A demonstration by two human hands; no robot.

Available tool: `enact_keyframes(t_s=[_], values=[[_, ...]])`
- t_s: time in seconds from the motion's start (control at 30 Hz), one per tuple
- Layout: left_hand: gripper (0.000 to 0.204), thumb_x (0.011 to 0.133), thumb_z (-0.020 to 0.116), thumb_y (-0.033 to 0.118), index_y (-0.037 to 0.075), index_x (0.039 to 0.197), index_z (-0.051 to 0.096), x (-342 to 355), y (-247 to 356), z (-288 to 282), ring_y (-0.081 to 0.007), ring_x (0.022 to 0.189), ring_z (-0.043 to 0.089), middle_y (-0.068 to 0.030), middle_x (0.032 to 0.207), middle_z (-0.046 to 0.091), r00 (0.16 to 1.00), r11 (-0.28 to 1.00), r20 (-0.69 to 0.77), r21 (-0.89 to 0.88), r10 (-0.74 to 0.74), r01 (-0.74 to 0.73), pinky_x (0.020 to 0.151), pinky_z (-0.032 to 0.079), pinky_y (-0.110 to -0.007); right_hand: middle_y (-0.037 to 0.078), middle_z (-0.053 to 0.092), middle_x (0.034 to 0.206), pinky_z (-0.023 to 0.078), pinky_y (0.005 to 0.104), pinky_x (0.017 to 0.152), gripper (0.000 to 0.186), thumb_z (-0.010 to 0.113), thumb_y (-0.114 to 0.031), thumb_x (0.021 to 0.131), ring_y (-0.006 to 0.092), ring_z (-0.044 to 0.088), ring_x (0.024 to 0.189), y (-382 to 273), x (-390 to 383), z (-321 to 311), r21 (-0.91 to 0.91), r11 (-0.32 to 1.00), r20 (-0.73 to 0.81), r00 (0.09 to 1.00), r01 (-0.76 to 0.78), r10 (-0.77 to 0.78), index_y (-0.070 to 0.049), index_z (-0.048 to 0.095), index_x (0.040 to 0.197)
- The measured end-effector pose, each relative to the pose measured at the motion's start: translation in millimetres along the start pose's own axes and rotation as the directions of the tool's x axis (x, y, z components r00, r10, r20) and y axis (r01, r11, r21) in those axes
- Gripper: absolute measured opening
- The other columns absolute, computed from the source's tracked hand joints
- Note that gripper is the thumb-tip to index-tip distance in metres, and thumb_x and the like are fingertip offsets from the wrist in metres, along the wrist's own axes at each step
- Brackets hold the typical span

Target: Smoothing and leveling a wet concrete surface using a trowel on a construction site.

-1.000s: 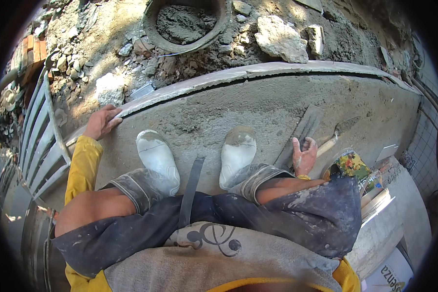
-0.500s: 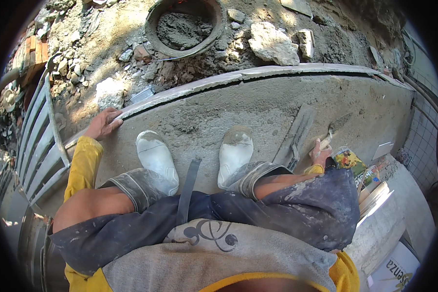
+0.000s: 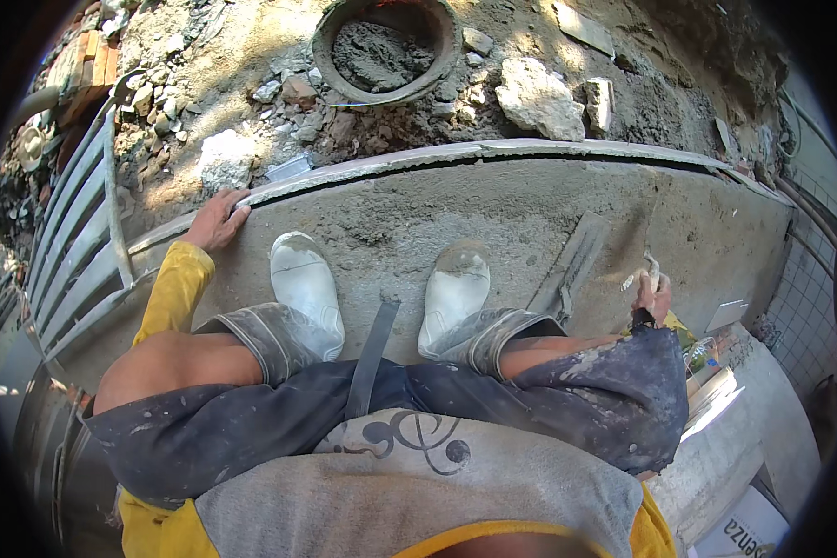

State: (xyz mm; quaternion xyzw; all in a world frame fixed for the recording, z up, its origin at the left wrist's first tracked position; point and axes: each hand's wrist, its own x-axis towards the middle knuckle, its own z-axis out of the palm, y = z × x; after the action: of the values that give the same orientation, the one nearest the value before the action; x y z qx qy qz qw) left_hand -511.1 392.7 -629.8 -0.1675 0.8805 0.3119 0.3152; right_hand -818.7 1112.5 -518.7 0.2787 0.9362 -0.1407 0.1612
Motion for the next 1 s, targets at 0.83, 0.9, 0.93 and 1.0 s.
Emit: enact_keyframes(t_s=[0.83,0.9,0.93,1.0], values=[[0.038,0.099,0.051,0.032,0.009,0.129,0.056,10.7,9.6,3.8,-0.0381,0.112,0.056,-0.0166,0.120,0.058,0.995,0.988,-0.078,0.151,0.054,-0.042,0.097,0.044,-0.046,0.008,0.066,0.080,0.052,0.0338,0.067,0.037,0.071,-0.027,0.087,0.0155,0.064,0.071,-39.7,17.3,10.6,0.125,0.965,-0.126,0.969,0.229,-0.214,0.003,0.063,0.108],[0.037,0.099,0.053,0.031,0.010,0.128,0.057,21.3,18.2,4.7,-0.0377,0.109,0.058,-0.0152,0.118,0.059,0.990,0.987,-0.093,0.125,0.110,-0.098,0.095,0.046,-0.046,0.014,0.069,0.087,0.053,0.0390,0.075,0.038,0.071,-0.029,0.086,0.0254,0.068,0.079,41.7,40.5,37.6,-0.180,0.948,-0.355,0.881,0.264,-0.313,0.002,0.063,0.106],[0.036,0.098,0.054,0.030,0.010,0.128,0.058,18.0,18.4,3.4,-0.0371,0.110,0.058,-0.0148,0.119,0.059,0.990,0.989,-0.091,0.119,0.104,-0.093,0.095,0.046,-0.045,0.014,0.069,0.087,0.053,0.0390,0.075,0.038,0.071,-0.029,0.086,0.0254,0.068,0.079,55.0,38.3,50.2,-0.167,0.956,-0.369,0.884,0.242,-0.288,0.002,0.063,0.106],[0.035,0.098,0.056,0.028,0.009,0.127,0.059,4.5,10.1,-0.4,-0.0353,0.113,0.059,-0.0142,0.121,0.060,0.989,0.992,-0.114,0.094,0.098,-0.087,0.096,0.047,-0.042,0.022,0.070,0.097,0.052,0.0443,0.083,0.038,0.070,-0.030,0.085,0.0354,0.069,0.090,51.2,22.2,65.0,-0.222,0.961,-0.311,0.922,0.166,-0.231,0.001,0.064,0.107]])
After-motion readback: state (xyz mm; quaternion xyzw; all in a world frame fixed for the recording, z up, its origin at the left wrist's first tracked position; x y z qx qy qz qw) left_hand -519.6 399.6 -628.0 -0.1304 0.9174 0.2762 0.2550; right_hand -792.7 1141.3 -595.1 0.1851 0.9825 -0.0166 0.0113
